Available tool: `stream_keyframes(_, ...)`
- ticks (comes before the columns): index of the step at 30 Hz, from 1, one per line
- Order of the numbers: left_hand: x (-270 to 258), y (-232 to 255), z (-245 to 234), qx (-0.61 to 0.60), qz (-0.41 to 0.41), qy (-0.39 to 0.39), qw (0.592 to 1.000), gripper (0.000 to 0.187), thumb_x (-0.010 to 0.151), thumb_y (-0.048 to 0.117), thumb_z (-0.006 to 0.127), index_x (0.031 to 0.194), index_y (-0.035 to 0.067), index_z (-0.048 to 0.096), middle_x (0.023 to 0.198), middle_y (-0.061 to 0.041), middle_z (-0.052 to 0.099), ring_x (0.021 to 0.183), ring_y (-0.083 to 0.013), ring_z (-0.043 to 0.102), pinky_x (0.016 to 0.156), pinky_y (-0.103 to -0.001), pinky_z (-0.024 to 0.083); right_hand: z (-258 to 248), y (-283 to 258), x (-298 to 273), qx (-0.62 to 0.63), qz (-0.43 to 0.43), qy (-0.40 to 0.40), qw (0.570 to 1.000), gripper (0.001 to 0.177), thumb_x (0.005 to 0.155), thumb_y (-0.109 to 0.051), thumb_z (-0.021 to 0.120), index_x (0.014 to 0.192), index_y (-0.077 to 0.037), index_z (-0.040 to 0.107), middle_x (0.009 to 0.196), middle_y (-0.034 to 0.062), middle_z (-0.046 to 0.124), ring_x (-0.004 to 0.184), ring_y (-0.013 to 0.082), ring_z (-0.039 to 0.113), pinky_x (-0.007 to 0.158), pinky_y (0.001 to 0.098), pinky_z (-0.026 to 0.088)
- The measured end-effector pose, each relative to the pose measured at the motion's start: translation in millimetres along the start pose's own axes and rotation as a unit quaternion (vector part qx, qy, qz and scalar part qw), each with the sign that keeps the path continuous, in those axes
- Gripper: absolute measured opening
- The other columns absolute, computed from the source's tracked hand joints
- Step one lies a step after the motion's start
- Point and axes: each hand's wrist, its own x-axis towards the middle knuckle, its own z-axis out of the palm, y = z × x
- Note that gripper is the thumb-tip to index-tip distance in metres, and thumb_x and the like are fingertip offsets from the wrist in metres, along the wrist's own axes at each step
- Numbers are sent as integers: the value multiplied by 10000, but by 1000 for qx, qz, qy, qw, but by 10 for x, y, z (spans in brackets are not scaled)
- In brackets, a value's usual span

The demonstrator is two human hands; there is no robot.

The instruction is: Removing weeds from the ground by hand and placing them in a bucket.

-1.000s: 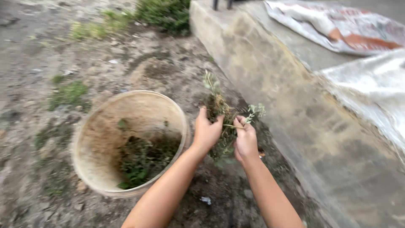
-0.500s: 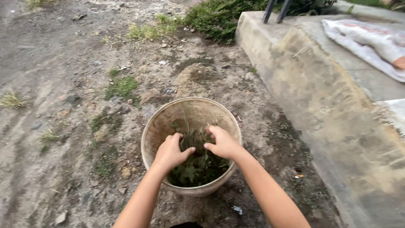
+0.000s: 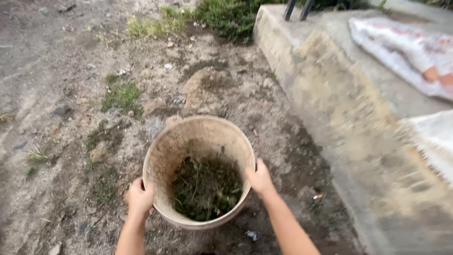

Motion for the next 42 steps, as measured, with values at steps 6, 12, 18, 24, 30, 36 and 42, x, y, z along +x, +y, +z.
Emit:
stream_keyframes(6, -449, 1459, -52, 45, 28, 34, 998, 385, 902, 129, 648, 1270, 15, 649, 1067, -173, 752, 953, -250, 727, 871, -385, 556, -505, -366, -254, 74, -38, 16, 996, 472, 857, -29, 557, 1324, 21, 608, 1184, 126, 738, 1077, 196, 675, 961, 327, 516)
stream_keyframes(12, -797, 3330, -766, -39, -18, 0, 999, 498, 909, 72, 564, 1407, 46, 560, 1158, -161, 754, 992, -233, 744, 880, -343, 559, -1095, -1800, -703, 86, -36, 53, 994, 659, 829, -13, 546, 1477, 14, 430, 1265, 127, 697, 1080, 190, 653, 954, 322, 498)
stream_keyframes(18, -435, 4850, -1934, -49, -1, -11, 999, 608, 888, 49, 569, 1489, 56, 475, 1223, -158, 733, 1042, -211, 743, 893, -310, 566, -1091, -3615, -830, 56, -118, 80, 988, 531, 824, 22, 566, 1352, 76, 584, 1193, 152, 728, 1071, 193, 680, 958, 315, 516)
stream_keyframes(24, 218, 5709, -2949, -73, 69, 4, 995, 572, 891, 9, 561, 1459, 7, 497, 1296, -155, 693, 1153, -202, 683, 968, -313, 515, -540, -5122, -859, 104, -104, 69, 987, 528, 831, 33, 520, 1354, 67, 587, 1181, 136, 724, 1044, 188, 667, 913, 305, 516)
stream_keyframes(30, 1268, 5940, -3103, -126, 103, 18, 987, 526, 919, 17, 556, 1442, -15, 512, 1290, -153, 700, 1165, -195, 670, 989, -313, 502, 53, -5534, -120, 164, -46, 59, 984, 557, 828, 33, 543, 1384, 44, 575, 1008, 83, 682, 741, 132, 581, 638, 289, 492)
stream_keyframes(36, 2658, 6450, -2790, -50, 72, 23, 996, 497, 910, 41, 600, 1405, 17, 567, 1198, -121, 738, 1052, -167, 705, 922, -301, 528, 320, -6211, 1115, 187, -58, 38, 980, 582, 792, 41, 529, 1372, 46, 587, 995, 54, 689, 717, 100, 564, 613, 256, 475)
stream_keyframes(42, 4110, 6772, -2370, -30, 24, 23, 999, 482, 918, 72, 586, 1399, 35, 577, 1106, -115, 756, 967, -186, 721, 879, -304, 546, 573, -6734, 2698, 140, -174, -3, 975, 588, 786, 32, 551, 1373, 74, 544, 1214, 104, 706, 1089, 155, 682, 941, 278, 525)
